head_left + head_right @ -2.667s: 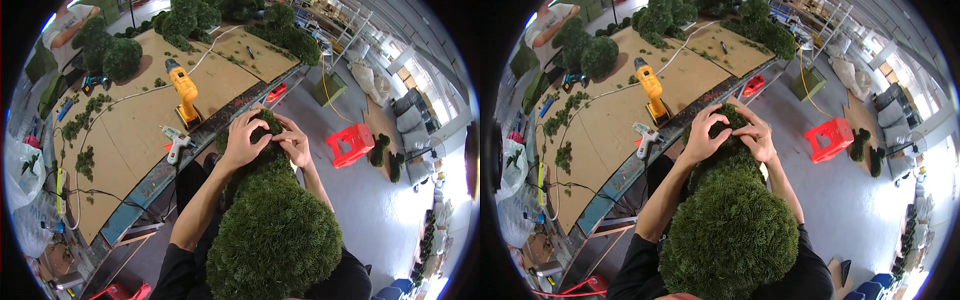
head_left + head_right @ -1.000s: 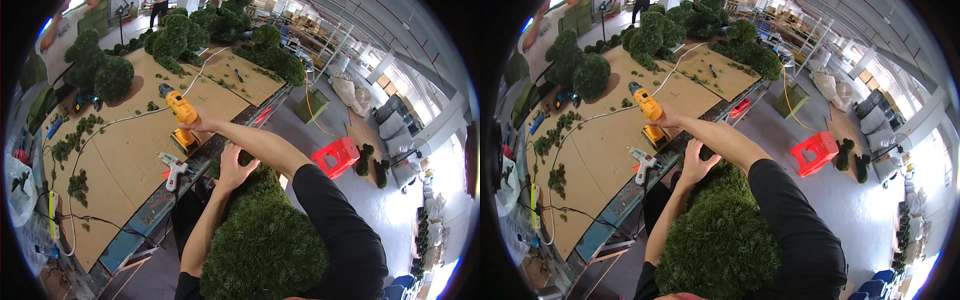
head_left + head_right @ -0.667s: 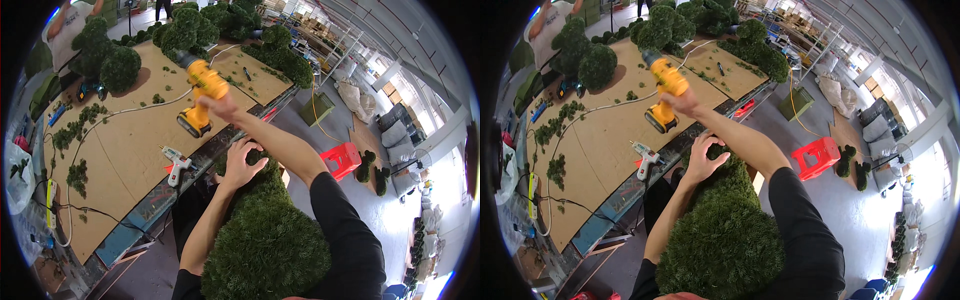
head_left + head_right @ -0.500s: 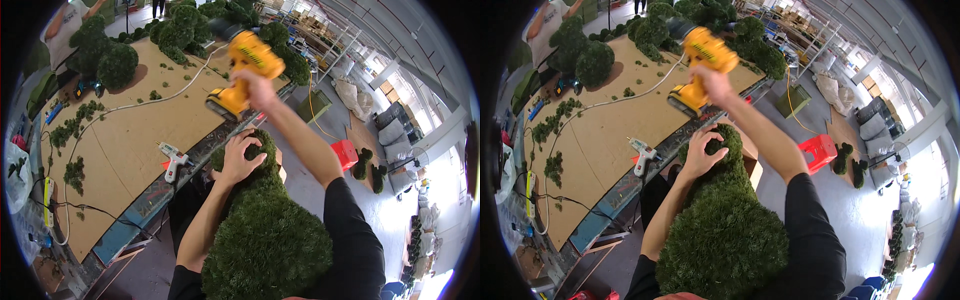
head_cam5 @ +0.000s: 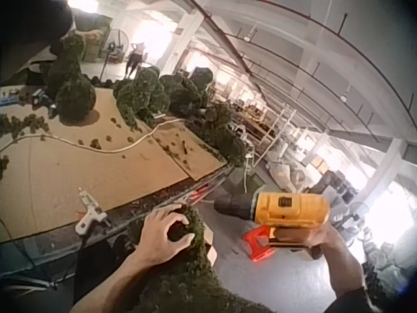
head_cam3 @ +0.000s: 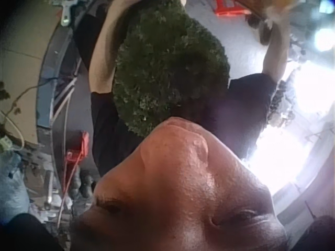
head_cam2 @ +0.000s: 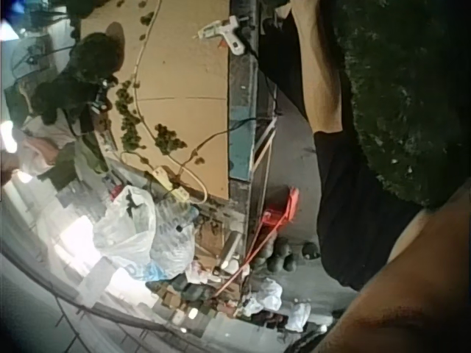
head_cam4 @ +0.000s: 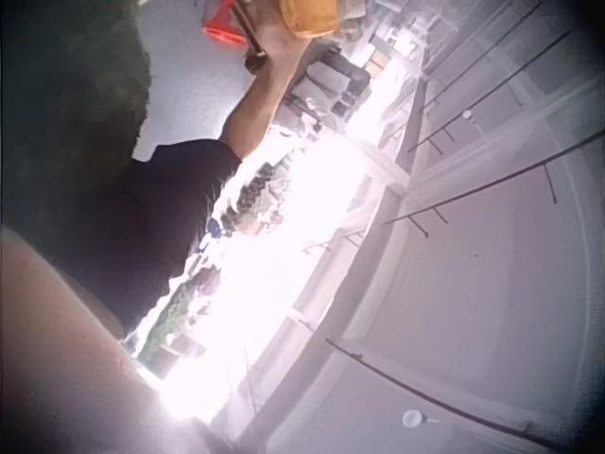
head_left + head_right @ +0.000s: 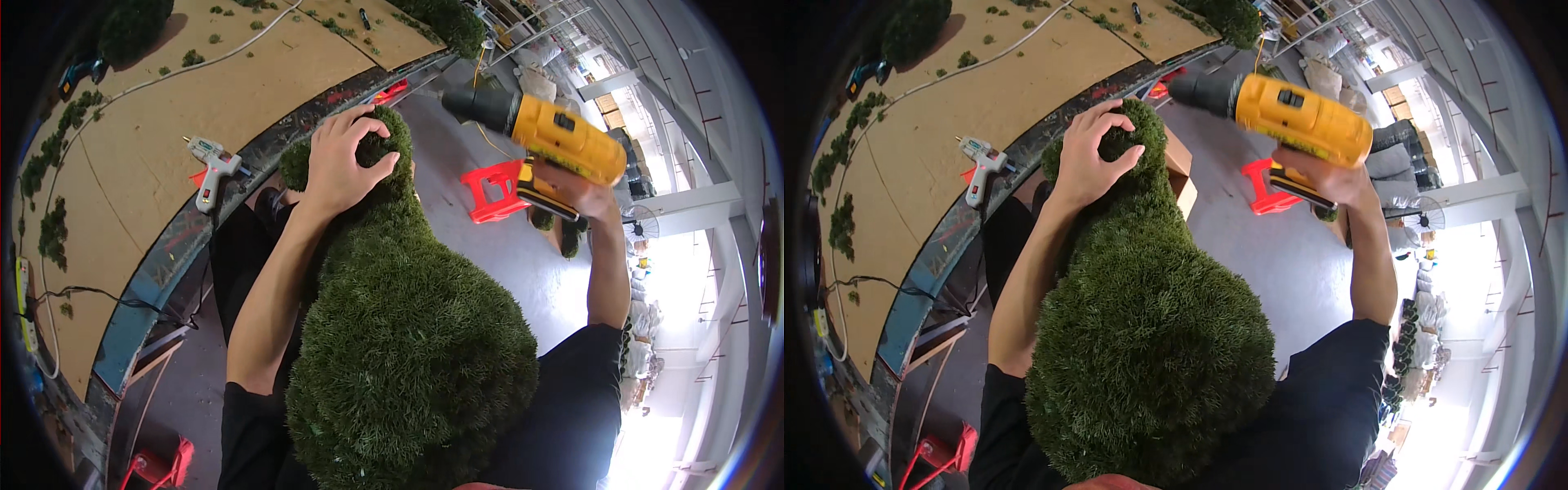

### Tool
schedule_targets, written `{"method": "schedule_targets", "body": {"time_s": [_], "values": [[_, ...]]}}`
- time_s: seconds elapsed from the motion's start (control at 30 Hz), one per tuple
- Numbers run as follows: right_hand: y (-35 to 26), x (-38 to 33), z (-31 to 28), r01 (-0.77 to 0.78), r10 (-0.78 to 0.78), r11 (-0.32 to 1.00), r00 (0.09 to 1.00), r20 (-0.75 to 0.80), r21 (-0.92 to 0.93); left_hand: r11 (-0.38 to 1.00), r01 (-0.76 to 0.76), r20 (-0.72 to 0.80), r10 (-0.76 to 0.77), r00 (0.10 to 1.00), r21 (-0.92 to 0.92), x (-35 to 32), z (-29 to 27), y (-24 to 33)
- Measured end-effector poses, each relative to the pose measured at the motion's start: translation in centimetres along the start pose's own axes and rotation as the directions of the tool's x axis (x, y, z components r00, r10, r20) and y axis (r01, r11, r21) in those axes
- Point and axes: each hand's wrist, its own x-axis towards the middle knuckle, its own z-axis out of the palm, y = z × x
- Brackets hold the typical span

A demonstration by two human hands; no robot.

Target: Assembling a moss-covered animal sculpture using a glue gun and a drill.

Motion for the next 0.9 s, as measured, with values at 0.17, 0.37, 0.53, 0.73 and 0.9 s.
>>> {"method": "schedule_targets", "body": {"time_s": [0.17,0.37,0.53,0.73,0.9], "values": [[-2.3,-0.8,1.1,-0.221,0.218,0.967,0.975,0.035,0.126,1.000,-0.019,-0.012,0.019,1.000,0.019,-0.2,-0.1,0.2],[-3.3,1.5,1.2,-0.173,0.140,0.938,0.982,0.129,0.301,0.998,-0.037,0.000,0.037,0.999,0.050,-0.2,-0.4,0.6],[-3.9,2.7,1.2,-0.259,0.202,0.909,0.959,0.197,0.326,0.998,-0.027,0.000,0.027,1.000,0.061,-0.2,-0.6,0.9],[-4.1,3.6,1.3,-0.338,0.279,0.908,0.928,0.246,0.247,0.996,-0.048,0.001,0.048,0.999,0.079,-0.3,-0.8,0.8],[-4.4,3.9,1.1,-0.360,0.292,0.898,0.918,0.267,0.255,0.994,-0.043,0.002,0.043,0.999,0.099,-0.3,-0.9,0.9]]}}
